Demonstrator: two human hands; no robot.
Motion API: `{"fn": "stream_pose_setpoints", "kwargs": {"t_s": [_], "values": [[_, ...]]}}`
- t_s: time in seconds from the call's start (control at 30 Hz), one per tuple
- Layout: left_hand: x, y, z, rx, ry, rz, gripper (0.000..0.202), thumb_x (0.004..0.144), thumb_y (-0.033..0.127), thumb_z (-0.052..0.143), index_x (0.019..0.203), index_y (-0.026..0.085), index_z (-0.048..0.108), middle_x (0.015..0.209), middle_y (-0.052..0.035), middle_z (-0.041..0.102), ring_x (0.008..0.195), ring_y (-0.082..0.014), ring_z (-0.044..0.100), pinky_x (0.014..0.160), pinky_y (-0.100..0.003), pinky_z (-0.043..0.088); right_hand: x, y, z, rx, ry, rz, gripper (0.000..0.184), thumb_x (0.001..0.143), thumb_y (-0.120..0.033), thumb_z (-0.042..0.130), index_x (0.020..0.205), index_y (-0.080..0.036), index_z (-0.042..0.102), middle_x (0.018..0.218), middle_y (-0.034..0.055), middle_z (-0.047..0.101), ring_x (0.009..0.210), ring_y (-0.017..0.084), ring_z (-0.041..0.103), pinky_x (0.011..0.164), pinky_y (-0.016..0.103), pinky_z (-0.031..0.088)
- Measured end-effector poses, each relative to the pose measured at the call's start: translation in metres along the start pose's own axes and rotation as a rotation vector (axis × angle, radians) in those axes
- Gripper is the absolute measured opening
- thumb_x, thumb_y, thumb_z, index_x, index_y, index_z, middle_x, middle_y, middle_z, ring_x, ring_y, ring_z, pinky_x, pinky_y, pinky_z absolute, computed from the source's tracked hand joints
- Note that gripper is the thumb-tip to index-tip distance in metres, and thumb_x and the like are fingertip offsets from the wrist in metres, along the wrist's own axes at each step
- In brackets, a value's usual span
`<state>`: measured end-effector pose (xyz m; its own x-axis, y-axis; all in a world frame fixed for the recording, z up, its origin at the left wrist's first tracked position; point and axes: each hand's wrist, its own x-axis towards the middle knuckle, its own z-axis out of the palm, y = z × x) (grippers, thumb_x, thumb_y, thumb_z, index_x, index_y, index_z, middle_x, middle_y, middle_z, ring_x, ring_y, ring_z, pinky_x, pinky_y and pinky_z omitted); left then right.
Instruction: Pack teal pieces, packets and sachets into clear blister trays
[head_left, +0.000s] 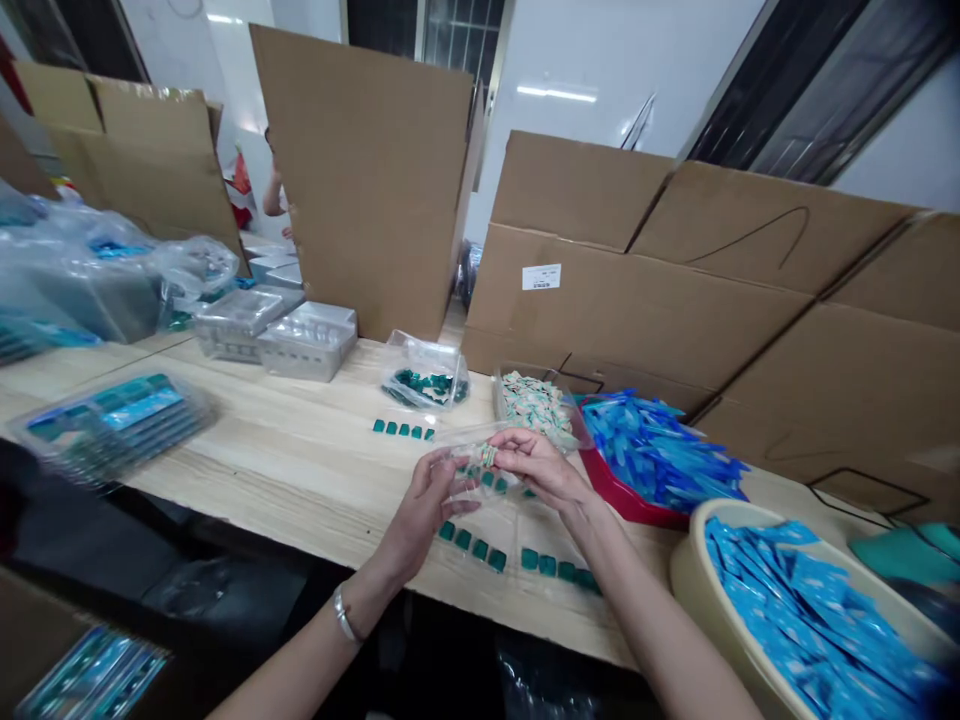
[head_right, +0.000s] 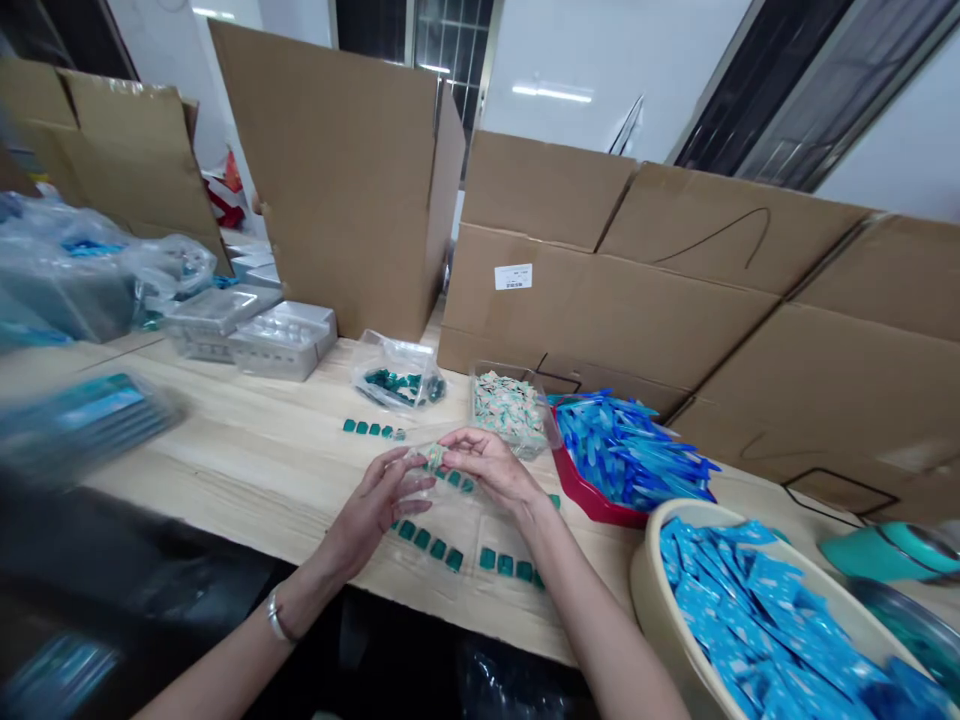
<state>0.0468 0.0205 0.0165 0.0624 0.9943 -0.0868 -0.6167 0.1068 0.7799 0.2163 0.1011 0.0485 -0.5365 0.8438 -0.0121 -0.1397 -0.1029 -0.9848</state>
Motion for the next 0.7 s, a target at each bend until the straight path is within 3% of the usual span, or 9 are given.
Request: {"fn": "stream_pose_setpoints", "kwargs": {"t_s": [0.27,0.43,0.57,0.7], "values": [[-0.009,-0.001,0.009,0.000,-0.013,0.026,0.037,0.083,0.039,0.052,0.115,0.022,0.041,0.122,-0.0116,0.049,0.097,-0.0222,0.059,0.080,-0.042,0.050,-0.014,-0.012,0.009,-0.281,0.055,-0.016,0.024,0.063,-0.027,0.075,0.084,-0.018,0.067,0.073,-0.0014,0.064,0.066,0.010,0.058,0.063,0.022,0.043],[-0.012,-0.002,0.007,-0.032,-0.043,0.026,0.035,0.084,0.038,0.051,0.113,0.021,0.044,0.119,-0.0114,0.050,0.090,-0.0198,0.060,0.079,-0.042,0.050,-0.026,-0.029,0.030,-0.589,-0.040,0.001,0.023,0.069,-0.034,0.069,0.084,-0.017,0.068,0.075,0.0011,0.066,0.066,0.012,0.057,0.060,0.024,0.042],[-0.013,-0.003,0.005,-0.087,-0.061,0.011,0.033,0.083,0.037,0.051,0.112,0.021,0.046,0.117,-0.0102,0.052,0.089,-0.0184,0.060,0.079,-0.041,0.050,-0.031,-0.034,0.046,-0.840,-0.057,-0.067,0.012,0.075,-0.027,0.063,0.081,-0.018,0.068,0.079,0.0010,0.067,0.070,0.013,0.057,0.062,0.023,0.041],[-0.016,-0.005,0.005,-0.117,-0.064,0.012,0.033,0.084,0.036,0.051,0.113,0.021,0.046,0.122,-0.0104,0.050,0.094,-0.0191,0.059,0.083,-0.040,0.048,-0.035,-0.021,0.058,-1.066,-0.005,-0.123,0.009,0.076,-0.016,0.059,0.076,-0.019,0.067,0.073,-0.0002,0.064,0.065,0.012,0.054,0.060,0.023,0.039]]}}
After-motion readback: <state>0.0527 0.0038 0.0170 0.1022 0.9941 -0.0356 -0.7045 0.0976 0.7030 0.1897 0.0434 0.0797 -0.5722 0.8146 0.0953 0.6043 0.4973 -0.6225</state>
